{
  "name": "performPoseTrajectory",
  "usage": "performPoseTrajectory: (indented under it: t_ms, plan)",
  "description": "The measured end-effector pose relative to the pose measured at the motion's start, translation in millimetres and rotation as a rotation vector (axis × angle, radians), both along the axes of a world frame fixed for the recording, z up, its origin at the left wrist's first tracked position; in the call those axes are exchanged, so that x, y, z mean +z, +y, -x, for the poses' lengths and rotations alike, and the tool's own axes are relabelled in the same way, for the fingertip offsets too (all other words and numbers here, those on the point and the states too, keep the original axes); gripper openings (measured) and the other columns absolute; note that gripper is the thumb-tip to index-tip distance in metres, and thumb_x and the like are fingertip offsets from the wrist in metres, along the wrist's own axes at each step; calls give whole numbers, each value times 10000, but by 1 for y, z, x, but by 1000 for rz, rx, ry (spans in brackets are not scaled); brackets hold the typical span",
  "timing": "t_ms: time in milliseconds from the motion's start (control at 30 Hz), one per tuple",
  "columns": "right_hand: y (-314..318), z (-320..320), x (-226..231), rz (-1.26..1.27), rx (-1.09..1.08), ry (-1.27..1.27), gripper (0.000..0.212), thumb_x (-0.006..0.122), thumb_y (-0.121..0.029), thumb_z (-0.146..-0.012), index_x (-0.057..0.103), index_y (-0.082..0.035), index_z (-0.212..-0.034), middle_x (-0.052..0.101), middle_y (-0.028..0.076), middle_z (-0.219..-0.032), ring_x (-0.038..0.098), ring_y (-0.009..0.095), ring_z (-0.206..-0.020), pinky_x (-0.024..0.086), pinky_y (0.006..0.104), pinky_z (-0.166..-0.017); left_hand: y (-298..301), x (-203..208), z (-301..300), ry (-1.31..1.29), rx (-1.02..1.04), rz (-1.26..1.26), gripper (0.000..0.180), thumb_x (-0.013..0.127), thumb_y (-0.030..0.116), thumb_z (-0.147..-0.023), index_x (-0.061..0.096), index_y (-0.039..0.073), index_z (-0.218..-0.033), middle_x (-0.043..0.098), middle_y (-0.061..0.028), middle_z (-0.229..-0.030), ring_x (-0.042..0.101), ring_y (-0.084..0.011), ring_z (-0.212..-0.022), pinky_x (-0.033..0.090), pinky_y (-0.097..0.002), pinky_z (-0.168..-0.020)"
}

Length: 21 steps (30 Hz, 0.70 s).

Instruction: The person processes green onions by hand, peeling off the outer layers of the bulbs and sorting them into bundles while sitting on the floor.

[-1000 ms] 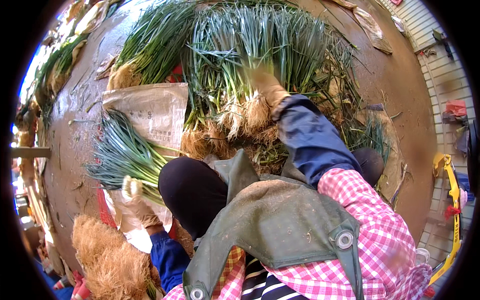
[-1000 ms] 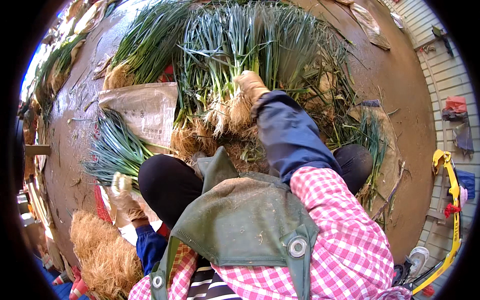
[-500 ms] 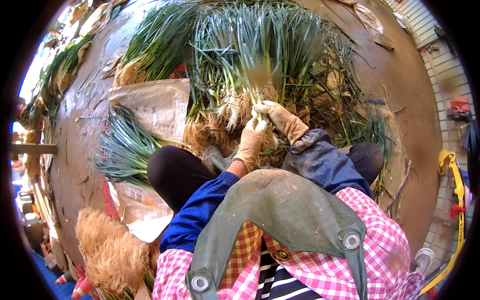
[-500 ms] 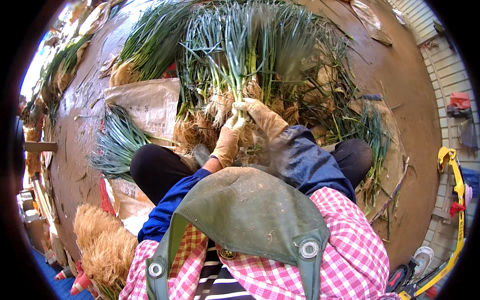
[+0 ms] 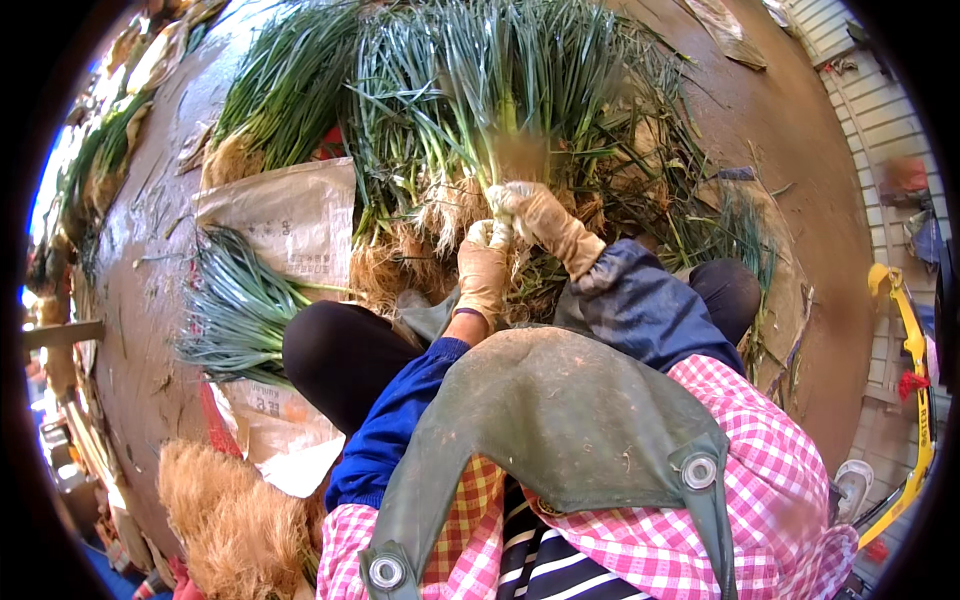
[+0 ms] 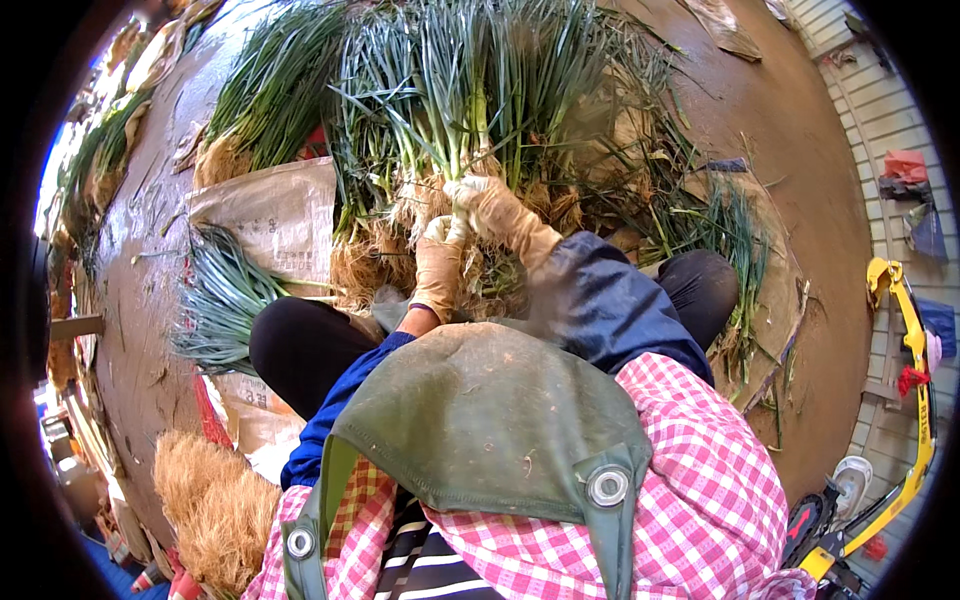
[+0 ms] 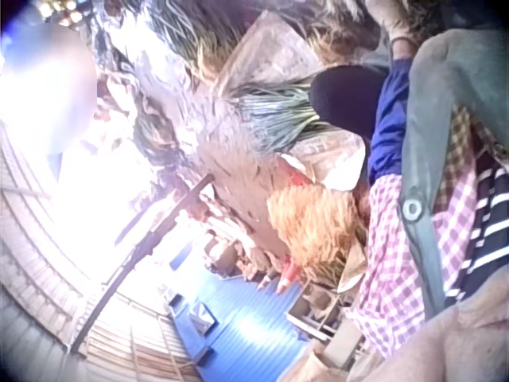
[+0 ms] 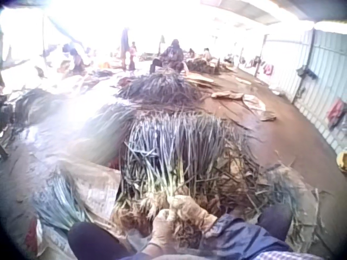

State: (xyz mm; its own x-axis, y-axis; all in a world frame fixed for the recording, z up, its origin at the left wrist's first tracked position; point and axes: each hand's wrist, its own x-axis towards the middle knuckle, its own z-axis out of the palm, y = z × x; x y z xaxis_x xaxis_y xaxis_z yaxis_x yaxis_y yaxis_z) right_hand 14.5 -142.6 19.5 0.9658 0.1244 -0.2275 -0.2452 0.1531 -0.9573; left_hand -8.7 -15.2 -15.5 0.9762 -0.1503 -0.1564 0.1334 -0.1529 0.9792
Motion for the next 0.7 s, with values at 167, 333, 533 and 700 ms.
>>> performPoseTrajectory:
  t_ms: [167, 333, 533, 700]
  plan:
    - [-7, 31, 51, -383, 76, -84, 245, 546, -264, -896, 595, -24, -895, 569, 10, -656, 549, 81, -599, 493, 186, -515, 1, -15, -4, 193, -69, 130, 154, 625, 65, -816, 578, 7, -950, 622, -43, -815, 549, -109, -690, 458, -241, -627]
    - [-50, -23, 26, -110, -255, -144, 254, 465, -262, -932, 568, -32, -968, 639, 101, -768, 632, 186, -674, 548, 280, -623, 4, -31, -6, 199, -62, 291, 184, 547, 181, -875, 591, 33, -976, 616, -43, -785, 575, -144, -667, 481, -273, -546]
    - [-30, -53, -67, -358, -144, 394, 337, 552, -302, -877, 568, -20, -1060, 600, 157, -1040, 601, 229, -858, 526, 347, -719, 4, -4, -3, 381, -48, 717, 200, 524, 194, -874, 583, 25, -962, 571, -35, -786, 571, -134, -679, 509, -276, -568]
    - [-18, -97, -77, 75, -70, 162, 442, 569, -222, -868, 469, 61, -1193, 506, 215, -1225, 584, 275, -932, 460, 358, -893, -2, 10, -1, 432, -76, 772, 180, 527, 207, -865, 574, 37, -901, 560, -31, -771, 544, -129, -641, 481, -257, -558]
